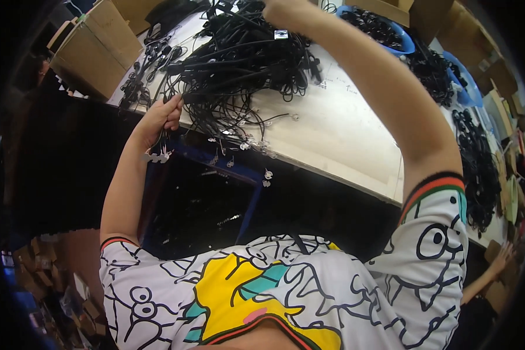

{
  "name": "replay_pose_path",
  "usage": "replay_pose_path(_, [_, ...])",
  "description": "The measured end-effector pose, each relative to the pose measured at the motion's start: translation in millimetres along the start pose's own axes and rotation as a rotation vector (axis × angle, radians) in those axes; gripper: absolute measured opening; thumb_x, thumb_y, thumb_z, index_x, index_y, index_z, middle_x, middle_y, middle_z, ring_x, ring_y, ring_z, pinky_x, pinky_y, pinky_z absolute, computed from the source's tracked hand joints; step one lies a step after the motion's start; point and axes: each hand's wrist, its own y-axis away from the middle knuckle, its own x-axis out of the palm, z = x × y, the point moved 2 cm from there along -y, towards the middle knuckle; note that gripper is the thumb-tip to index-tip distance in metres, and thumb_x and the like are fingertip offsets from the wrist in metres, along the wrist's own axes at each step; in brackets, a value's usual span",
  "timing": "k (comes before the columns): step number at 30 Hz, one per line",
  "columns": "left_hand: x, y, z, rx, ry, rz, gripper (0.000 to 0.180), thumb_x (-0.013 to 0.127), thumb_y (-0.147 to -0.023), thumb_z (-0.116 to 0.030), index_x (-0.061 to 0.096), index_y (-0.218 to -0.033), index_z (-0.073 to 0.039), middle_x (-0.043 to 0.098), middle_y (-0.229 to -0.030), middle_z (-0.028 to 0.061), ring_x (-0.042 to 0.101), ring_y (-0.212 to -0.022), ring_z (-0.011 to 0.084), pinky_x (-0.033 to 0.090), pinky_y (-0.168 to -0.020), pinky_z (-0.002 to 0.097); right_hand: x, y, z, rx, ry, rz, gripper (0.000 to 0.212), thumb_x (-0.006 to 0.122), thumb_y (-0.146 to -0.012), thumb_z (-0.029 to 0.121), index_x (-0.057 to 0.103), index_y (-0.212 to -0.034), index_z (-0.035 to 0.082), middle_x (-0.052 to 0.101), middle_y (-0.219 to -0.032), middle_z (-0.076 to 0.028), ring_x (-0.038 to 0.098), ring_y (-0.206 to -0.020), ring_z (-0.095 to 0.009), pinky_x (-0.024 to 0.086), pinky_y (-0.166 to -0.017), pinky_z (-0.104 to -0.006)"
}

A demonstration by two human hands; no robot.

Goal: The person assembles electronic components by connecting small connectors on cables to plastic housings, then applies glue to the housings with an adhesive tube.

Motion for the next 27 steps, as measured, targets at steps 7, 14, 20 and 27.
replay_pose_path(7, [11,-5,15,0.035,-0.201,-0.049,0.026,0.045,-0.088,-0.029,0.045,-0.071,-0.010,0.033,-0.047,-0.0063,0.027,-0.039,0.0061,0.027,-0.040,0.0221,50,99,32,-0.126,0.298,0.363,0.076,0.062,-0.071,0.044,0.028,-0.132,0.014,0.026,-0.137,-0.012,0.022,-0.128,-0.026,0.014,-0.097,-0.0611])
replay_pose_path(14, [22,-3,15,0.039,-0.306,-0.045,0.027,0.046,-0.089,-0.027,0.045,-0.068,-0.009,0.034,-0.048,-0.0060,0.028,-0.040,0.0062,0.025,-0.039,0.0227,25,64,17,-0.116,0.157,-0.093,0.029,0.055,-0.080,0.028,0.057,-0.099,0.007,0.058,-0.100,-0.007,0.052,-0.099,-0.021,0.035,-0.085,-0.0363])
replay_pose_path(20, [32,0,14,0.044,-0.352,-0.063,0.029,0.048,-0.088,-0.027,0.049,-0.067,-0.008,0.038,-0.050,-0.0046,0.032,-0.044,0.0055,0.026,-0.040,0.0221,57,-22,7,0.265,0.097,0.084,0.049,0.060,-0.075,0.033,0.046,-0.113,0.004,0.052,-0.113,-0.013,0.046,-0.109,-0.028,0.037,-0.089,-0.0384])
replay_pose_path(27, [72,7,-21,0.073,-0.320,0.092,0.028,0.048,-0.088,-0.027,0.050,-0.071,-0.005,0.043,-0.056,-0.0033,0.037,-0.049,0.0053,0.030,-0.043,0.0209,102,-80,10,0.164,-0.268,0.118,0.028,0.050,-0.068,0.003,0.057,-0.094,0.011,0.057,-0.101,-0.013,0.054,-0.096,-0.031,0.045,-0.079,-0.0373])
